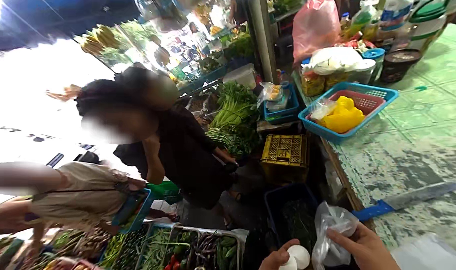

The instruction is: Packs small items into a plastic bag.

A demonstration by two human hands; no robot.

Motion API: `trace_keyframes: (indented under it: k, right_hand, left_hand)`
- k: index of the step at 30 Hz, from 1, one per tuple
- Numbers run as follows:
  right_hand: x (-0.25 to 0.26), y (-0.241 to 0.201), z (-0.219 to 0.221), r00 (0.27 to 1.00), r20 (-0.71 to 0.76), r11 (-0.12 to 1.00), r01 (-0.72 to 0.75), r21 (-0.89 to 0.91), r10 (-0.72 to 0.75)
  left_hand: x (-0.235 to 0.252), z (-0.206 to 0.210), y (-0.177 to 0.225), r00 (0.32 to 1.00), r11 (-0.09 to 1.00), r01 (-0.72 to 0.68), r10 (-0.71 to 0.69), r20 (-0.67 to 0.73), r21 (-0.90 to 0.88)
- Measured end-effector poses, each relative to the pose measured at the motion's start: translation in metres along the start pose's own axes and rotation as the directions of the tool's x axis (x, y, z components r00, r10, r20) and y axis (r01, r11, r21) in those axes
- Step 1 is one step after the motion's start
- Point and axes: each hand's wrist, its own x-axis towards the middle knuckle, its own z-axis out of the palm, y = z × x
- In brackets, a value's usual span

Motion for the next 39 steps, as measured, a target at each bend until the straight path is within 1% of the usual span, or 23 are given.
trace_keyframes:
  k: [2, 3, 4, 7, 10, 12, 14, 17, 20, 24, 27, 30, 34, 36, 37, 39]
  right_hand:
    - [0.006, -0.002, 0.005, 0.993, -0.114, 0.993, 0.021, 0.118, -0.007]
    - [0.010, -0.002, 0.006, 0.991, -0.130, 0.988, 0.040, 0.147, -0.021]
    - [0.013, -0.003, 0.006, 0.993, -0.116, 0.989, 0.052, 0.139, -0.036]
    - [0.013, -0.014, 0.012, 0.999, 0.003, 0.999, 0.038, -0.013, -0.038]
    - [0.018, -0.014, 0.028, 0.990, 0.139, 0.984, -0.008, -0.176, 0.032]
    - [0.025, -0.002, 0.041, 0.976, 0.212, 0.979, -0.010, -0.202, 0.054]
    - [0.034, 0.011, 0.052, 0.964, 0.261, 0.991, -0.020, -0.132, 0.054]
    - [0.041, 0.025, 0.063, 0.965, 0.252, 0.998, -0.061, -0.026, 0.066]
    - [0.049, 0.036, 0.067, 0.963, 0.265, 0.998, -0.058, 0.025, 0.050]
    - [0.061, 0.039, 0.072, 0.970, 0.229, 0.996, -0.087, 0.009, 0.083]
    - [0.074, 0.031, 0.076, 0.980, 0.175, 0.995, -0.092, -0.038, 0.097]
    - [0.083, 0.016, 0.076, 0.986, 0.153, 0.997, -0.056, -0.044, 0.062]
    - [0.100, -0.011, 0.063, 0.995, 0.101, 1.000, 0.006, -0.028, -0.003]
    - [0.110, -0.025, 0.061, 0.993, 0.079, 0.994, 0.096, -0.057, -0.092]
    - [0.110, -0.034, 0.065, 0.984, 0.106, 0.981, 0.157, -0.112, -0.145]
    - [0.113, -0.056, 0.080, 0.939, 0.247, 0.904, 0.308, -0.295, -0.239]
  left_hand:
    - [0.009, -0.006, 0.013, 0.999, 0.999, 0.033, -0.033, 0.020, -0.022]
    - [0.013, -0.010, 0.021, 0.998, 0.999, 0.043, -0.041, 0.044, -0.031]
    - [0.018, -0.015, 0.029, 0.996, 0.998, 0.045, -0.041, 0.082, -0.047]
    - [0.034, -0.026, 0.052, 0.986, 0.993, 0.035, -0.016, 0.165, -0.115]
    - [0.049, -0.027, 0.073, 0.989, 0.989, 0.030, -0.008, 0.150, -0.147]
    - [0.056, -0.028, 0.086, 0.991, 0.990, 0.042, -0.023, 0.135, -0.138]
    - [0.061, -0.032, 0.096, 0.990, 0.994, 0.042, -0.028, 0.139, -0.105]
    - [0.063, -0.036, 0.106, 0.988, 0.995, 0.038, -0.023, 0.150, -0.096]
    - [0.064, -0.043, 0.113, 0.991, 0.994, 0.035, -0.022, 0.133, -0.101]
    - [0.059, -0.052, 0.121, 0.993, 0.989, 0.044, -0.028, 0.116, -0.140]
    - [0.055, -0.059, 0.130, 0.993, 0.986, -0.003, 0.023, 0.117, -0.166]
    - [0.044, -0.057, 0.141, 0.995, 0.983, -0.082, 0.090, 0.042, -0.165]
    - [0.033, -0.056, 0.155, 0.975, 0.962, -0.202, 0.216, 0.059, -0.185]
    - [0.026, -0.050, 0.159, 0.961, 0.951, -0.263, 0.274, 0.043, -0.163]
    - [0.023, -0.047, 0.158, 0.956, 0.948, -0.284, 0.291, 0.034, -0.145]
    - [0.020, -0.042, 0.157, 0.945, 0.942, -0.316, 0.323, 0.045, -0.114]
